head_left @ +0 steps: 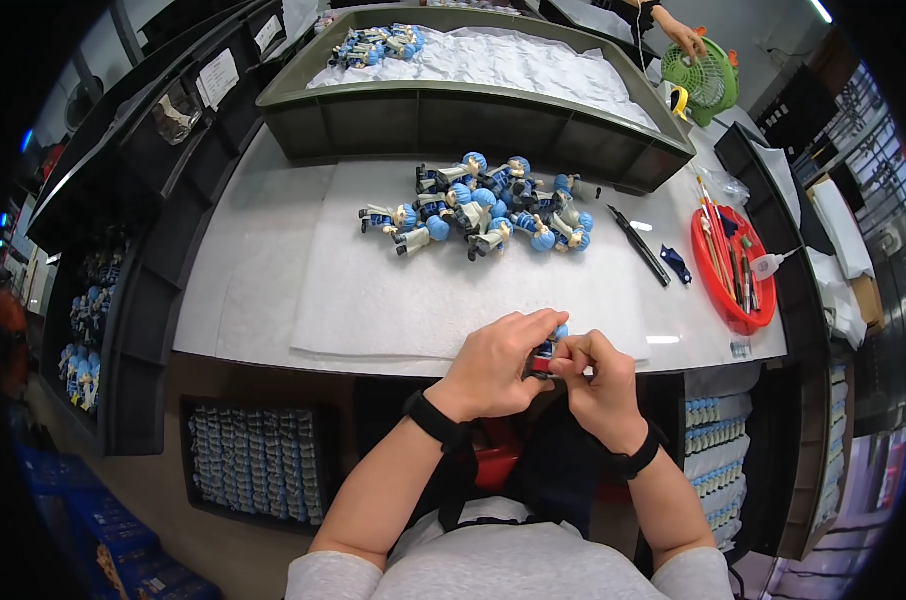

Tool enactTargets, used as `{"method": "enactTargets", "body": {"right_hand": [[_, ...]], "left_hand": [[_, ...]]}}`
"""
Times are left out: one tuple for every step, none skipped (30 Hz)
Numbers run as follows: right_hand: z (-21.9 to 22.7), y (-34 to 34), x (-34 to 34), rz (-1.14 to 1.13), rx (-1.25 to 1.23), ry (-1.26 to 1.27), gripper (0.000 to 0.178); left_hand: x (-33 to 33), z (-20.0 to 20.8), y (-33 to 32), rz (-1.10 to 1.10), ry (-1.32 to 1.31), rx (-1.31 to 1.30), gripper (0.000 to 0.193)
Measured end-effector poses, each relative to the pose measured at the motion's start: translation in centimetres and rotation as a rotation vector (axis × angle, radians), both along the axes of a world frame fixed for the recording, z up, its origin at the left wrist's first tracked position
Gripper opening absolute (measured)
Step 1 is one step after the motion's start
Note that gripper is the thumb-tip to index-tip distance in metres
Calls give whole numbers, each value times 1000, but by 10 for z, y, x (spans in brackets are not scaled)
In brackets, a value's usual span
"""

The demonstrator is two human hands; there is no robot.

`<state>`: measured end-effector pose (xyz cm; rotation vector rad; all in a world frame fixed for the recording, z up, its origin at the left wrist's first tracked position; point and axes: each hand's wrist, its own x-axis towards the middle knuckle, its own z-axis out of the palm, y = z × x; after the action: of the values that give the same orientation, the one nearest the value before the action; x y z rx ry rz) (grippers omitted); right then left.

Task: The recorder is assembling small blue and white plastic figurines, possibly for quality control or production.

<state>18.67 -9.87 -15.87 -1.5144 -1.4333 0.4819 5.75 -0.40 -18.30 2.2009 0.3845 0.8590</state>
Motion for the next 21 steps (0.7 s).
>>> {"method": "enactTargets", "body": {"right_hand": [[-1, -2, 3, 1, 1, 1, 24], [-2, -5, 5, 4, -9, 8, 24], [-3, -6, 7, 7, -18, 15, 24], [-1, -3, 5, 6, -18, 15, 24], [0, 1, -1, 10, -5, -15, 23], [1, 3, -4, 13, 7, -45, 23], [0, 1, -3, 11, 6, -44, 23], [-2, -1, -1, -2, -5, -4, 23], [-3, -2, 2, -13, -15, 35, 22], [-2, -5, 5, -15, -38, 21, 22], [-3, -5, 5, -15, -37, 19, 22], [-5, -4, 5, -12, -15, 17, 23], [-5, -3, 3, -9, 8, 15, 23], [2, 0, -4, -7, 19, -55, 23], [1, -1, -4, -7, 17, -53, 23], [-1, -2, -4, -15, 1, -19, 23], [-3, -2, -1, -21, -12, 13, 24], [-6, -4, 4, -16, -9, 17, 23], [-6, -3, 4, -15, -7, 16, 23], [-7, -4, 3, -11, 12, 19, 23], [-8, -4, 2, -6, 32, 22, 23]], "left_hand": [[0, 1, -1, -6, 12, -18, 62], [1, 1, -1, -13, 23, -37, 62], [1, 2, -1, -14, 23, -36, 62], [1, 2, 0, -10, 33, -24, 62], [0, 2, 0, -8, 45, -14, 62], [0, 1, -1, -11, 46, -16, 62], [-1, 1, -1, -14, 28, -23, 62], [-1, 2, 0, -9, 9, -27, 62], [-1, 2, 0, -5, 8, -25, 62], [-1, 1, -1, -6, 8, -25, 62], [0, 1, -1, -11, 7, -25, 62], [1, 2, -1, -11, 5, -25, 62], [1, 3, 0, -13, 13, -23, 62], [0, 2, 0, -13, 24, -25, 62], [-1, 2, 0, -13, 26, -27, 62], [-2, 1, -1, -13, 11, -24, 62], [-2, 2, 0, -10, -7, -16, 62], [-1, 3, 0, -9, -8, -15, 62], [-1, 4, 0, -12, 12, -32, 61], [-1, 4, -1, -17, 33, -51, 61], [-1, 4, -1, -19, 33, -51, 61]]}}
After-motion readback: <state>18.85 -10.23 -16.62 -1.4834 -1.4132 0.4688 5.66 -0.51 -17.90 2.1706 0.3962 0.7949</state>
